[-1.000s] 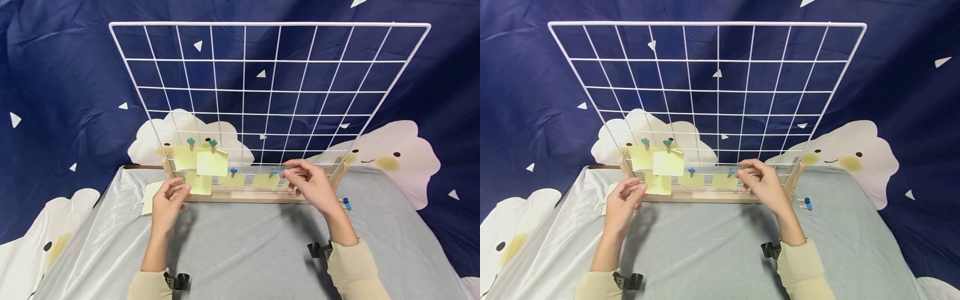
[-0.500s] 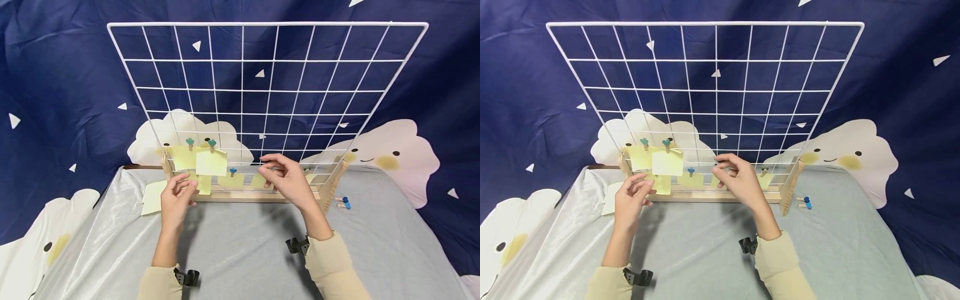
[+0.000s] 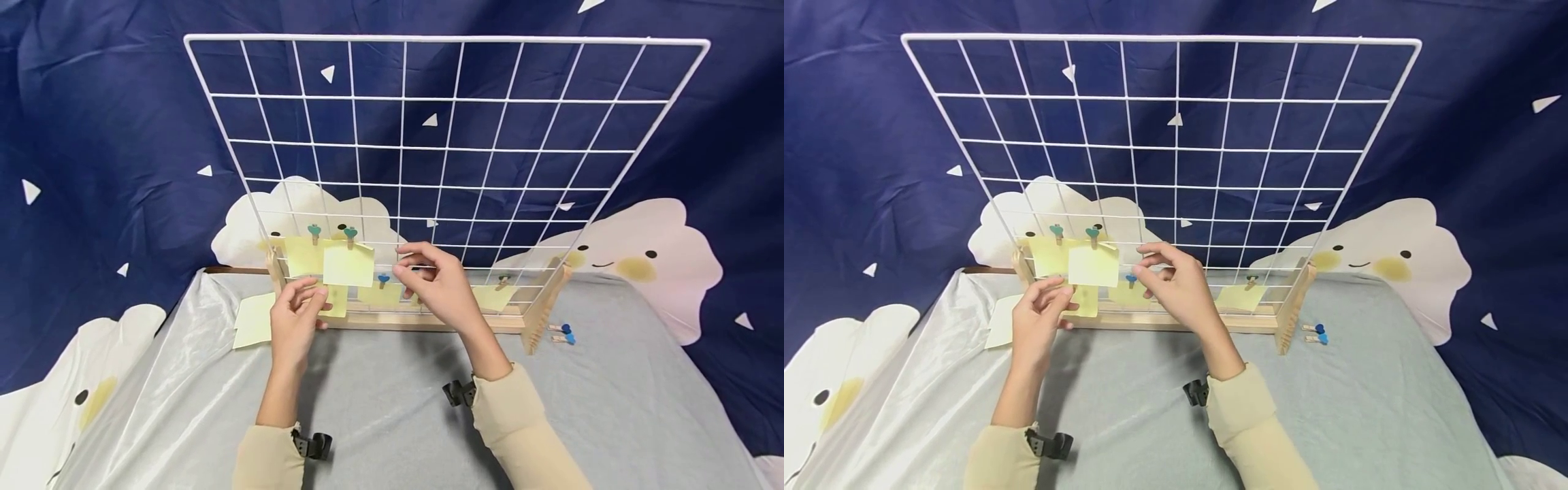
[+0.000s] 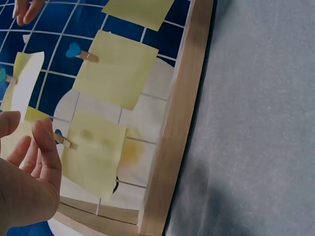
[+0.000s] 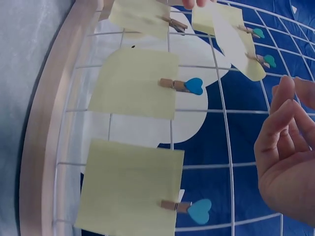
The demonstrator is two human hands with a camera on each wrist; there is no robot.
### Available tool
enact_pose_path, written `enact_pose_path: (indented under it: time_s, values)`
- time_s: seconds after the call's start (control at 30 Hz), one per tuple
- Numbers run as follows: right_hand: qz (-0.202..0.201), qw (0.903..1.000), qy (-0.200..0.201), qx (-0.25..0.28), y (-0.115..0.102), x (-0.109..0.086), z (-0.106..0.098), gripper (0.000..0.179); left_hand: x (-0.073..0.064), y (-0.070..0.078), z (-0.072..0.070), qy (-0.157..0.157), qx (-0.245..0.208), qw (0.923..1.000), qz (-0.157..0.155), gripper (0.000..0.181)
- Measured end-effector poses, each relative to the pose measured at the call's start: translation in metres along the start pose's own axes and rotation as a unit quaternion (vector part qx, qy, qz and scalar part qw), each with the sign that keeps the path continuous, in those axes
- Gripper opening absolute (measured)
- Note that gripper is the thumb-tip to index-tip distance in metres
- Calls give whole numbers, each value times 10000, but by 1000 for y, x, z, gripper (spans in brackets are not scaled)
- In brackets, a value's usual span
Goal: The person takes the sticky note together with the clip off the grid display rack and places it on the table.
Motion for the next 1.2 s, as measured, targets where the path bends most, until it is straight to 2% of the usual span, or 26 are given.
enact_pose_path:
  time_s: [0.53,0.73,1.0,1.2]
  values:
    - [-69,9998,42,-208,-3,20,19,25,2,2,7,-46,62,10000,4,28]
    - [-224,9991,126,-325,-7,29,30,25,1,2,10,-88,68,9999,-45,30]
    - [-406,9956,385,-756,-14,38,40,26,1,3,11,-28,123,9999,-113,29]
    - [-582,9903,409,-1194,-20,44,48,27,2,4,13,-31,137,9998,-127,29]
Point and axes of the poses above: each hand's wrist, its own x-axis towards the middle knuckle, its own z-axis out of the palm, y = z × x, the point moved 8 cm from there along x, towards the middle knuckle, and after that the axes turned 13 degrees about -z, right-handed, at the moved point
